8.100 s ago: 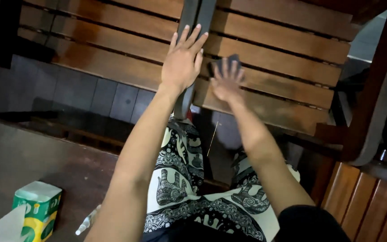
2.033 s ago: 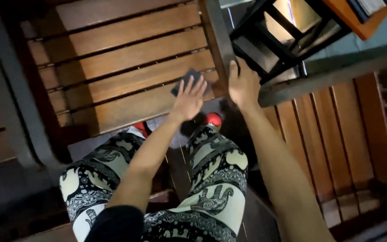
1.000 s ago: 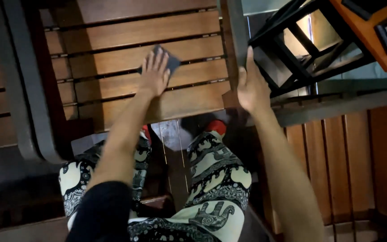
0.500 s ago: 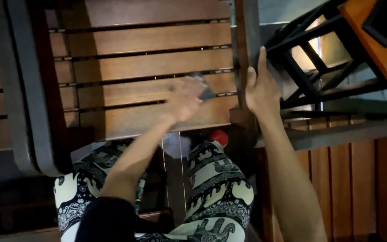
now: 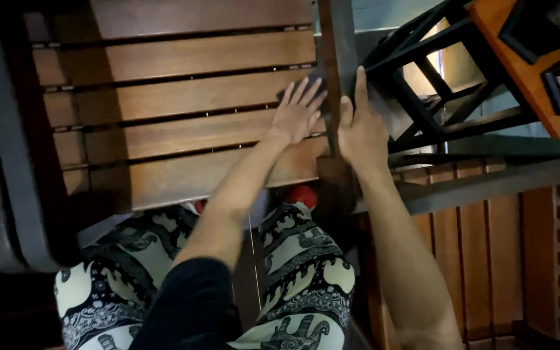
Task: Cleaning a wooden chair using a spray and a cloth.
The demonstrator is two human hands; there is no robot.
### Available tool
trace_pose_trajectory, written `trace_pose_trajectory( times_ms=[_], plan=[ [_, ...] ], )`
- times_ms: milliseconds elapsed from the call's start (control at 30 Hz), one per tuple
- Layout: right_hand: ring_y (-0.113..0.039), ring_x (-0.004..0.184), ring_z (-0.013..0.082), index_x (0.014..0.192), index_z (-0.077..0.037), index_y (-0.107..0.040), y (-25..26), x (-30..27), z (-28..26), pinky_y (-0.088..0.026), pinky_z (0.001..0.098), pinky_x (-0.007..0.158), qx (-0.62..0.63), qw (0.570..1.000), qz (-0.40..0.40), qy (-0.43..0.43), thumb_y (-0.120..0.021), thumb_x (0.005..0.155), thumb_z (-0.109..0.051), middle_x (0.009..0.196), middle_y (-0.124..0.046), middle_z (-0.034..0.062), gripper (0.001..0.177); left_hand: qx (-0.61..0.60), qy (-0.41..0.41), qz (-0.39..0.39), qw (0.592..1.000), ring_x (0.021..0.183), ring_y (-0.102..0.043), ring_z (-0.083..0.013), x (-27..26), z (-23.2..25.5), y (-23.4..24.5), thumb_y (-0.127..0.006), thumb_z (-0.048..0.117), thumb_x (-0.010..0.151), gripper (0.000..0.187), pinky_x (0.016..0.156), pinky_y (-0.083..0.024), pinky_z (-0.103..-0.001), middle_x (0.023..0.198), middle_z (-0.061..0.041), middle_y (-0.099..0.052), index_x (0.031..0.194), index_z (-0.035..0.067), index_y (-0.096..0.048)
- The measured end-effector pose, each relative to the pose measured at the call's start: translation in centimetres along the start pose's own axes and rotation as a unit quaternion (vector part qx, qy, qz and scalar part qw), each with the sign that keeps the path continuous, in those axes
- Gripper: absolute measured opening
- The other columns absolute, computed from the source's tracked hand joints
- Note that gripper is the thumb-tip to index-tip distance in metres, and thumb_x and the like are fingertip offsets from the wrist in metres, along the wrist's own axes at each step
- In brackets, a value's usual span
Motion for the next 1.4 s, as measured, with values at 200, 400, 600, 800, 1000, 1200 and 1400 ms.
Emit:
trace_pose_trajectory(
  times_ms=[200,400,600,800,1000,1200,1400],
  plan=[
    [-0.065,0.103,0.0516,0.166,-0.023,-0.019,0.2,0.2,-0.5,-0.05,0.0599,0.088,0.014,1.0,0.012,0.024,-0.04,0.113,-0.038,0.116,-0.069,0.0297,0.059,-0.028,0.039,-0.035,0.998,0.158,-0.015,-0.0365,-9.6,-8.0,5.2,-0.039,0.039,0.106,0.062,0.126,-0.009,-0.056,0.172,-0.011,-0.019,0.163,0.017,-0.03],
    [-0.065,0.106,0.0515,0.165,-0.02,-0.021,0.0,0.2,0.3,-0.05,0.0589,0.089,0.007,0.999,0.028,0.021,-0.043,0.11,-0.034,0.121,-0.068,0.0297,0.061,-0.023,0.139,0.096,0.985,0.155,-0.011,-0.0447,-0.2,-17.2,6.4,-0.036,0.035,0.107,0.062,0.123,-0.008,-0.061,0.171,-0.017,-0.017,0.164,0.011,-0.029],
    [-0.064,0.111,0.0508,0.165,-0.018,-0.021,0.4,0.2,0.0,-0.05,0.0576,0.093,0.022,0.999,0.027,0.04,-0.043,0.111,-0.031,0.13,-0.066,0.0293,0.06,0.05,0.075,0.0,0.996,0.157,-0.009,-0.0428,6.6,-3.6,1.4,-0.04,0.038,0.105,0.062,0.125,-0.006,-0.062,0.171,-0.015,-0.018,0.162,0.013,-0.035],
    [-0.064,0.112,0.0498,0.165,-0.016,-0.026,-0.3,0.3,0.8,-0.051,0.0558,0.096,0.008,0.996,0.054,0.07,-0.046,0.112,-0.032,0.129,-0.066,0.0298,0.059,-0.062,0.0,0.019,0.998,0.158,-0.008,-0.0371,-8.7,-0.3,3.0,-0.038,0.038,0.107,0.058,0.126,-0.005,-0.056,0.172,-0.01,-0.016,0.162,0.021,-0.033],
    [-0.064,0.107,0.0501,0.166,-0.012,-0.026,0.7,-0.2,-1.0,-0.05,0.0558,0.093,-0.011,0.998,0.035,0.057,-0.045,0.114,-0.031,0.119,-0.067,0.0317,0.059,-0.007,0.141,-0.039,0.989,0.157,-0.014,-0.0449,-18.8,-13.0,5.2,-0.038,0.039,0.109,0.059,0.124,-0.013,-0.062,0.172,-0.015,-0.019,0.164,0.019,-0.028],
    [-0.064,0.101,0.0504,0.165,-0.01,-0.027,0.9,0.1,-0.7,-0.05,0.0572,0.088,-0.017,0.994,0.067,0.08,-0.046,0.113,-0.031,0.114,-0.067,0.0324,0.059,-0.037,0.254,0.054,0.965,0.156,-0.007,-0.0468,-7.7,-19.1,8.2,-0.033,0.04,0.109,0.062,0.123,-0.006,-0.065,0.173,-0.015,-0.011,0.167,0.021,-0.024],
    [-0.065,0.096,0.0512,0.166,-0.019,-0.023,0.6,0.5,-0.4,-0.049,0.0596,0.087,-0.021,0.999,0.027,0.015,-0.044,0.111,-0.035,0.107,-0.069,0.0313,0.06,-0.009,0.117,0.007,0.993,0.159,0.001,-0.0403,6.0,-8.8,0.5,-0.034,0.042,0.109,0.063,0.126,0.0,-0.064,0.173,-0.01,-0.002,0.168,0.023,-0.022]
  ],
)
Point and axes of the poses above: each hand's wrist, its own x-axis towards the middle knuckle, its own y-axis out of the back of the hand, z = x × y, the point moved 7 cm from there along x, towards the middle knuckle
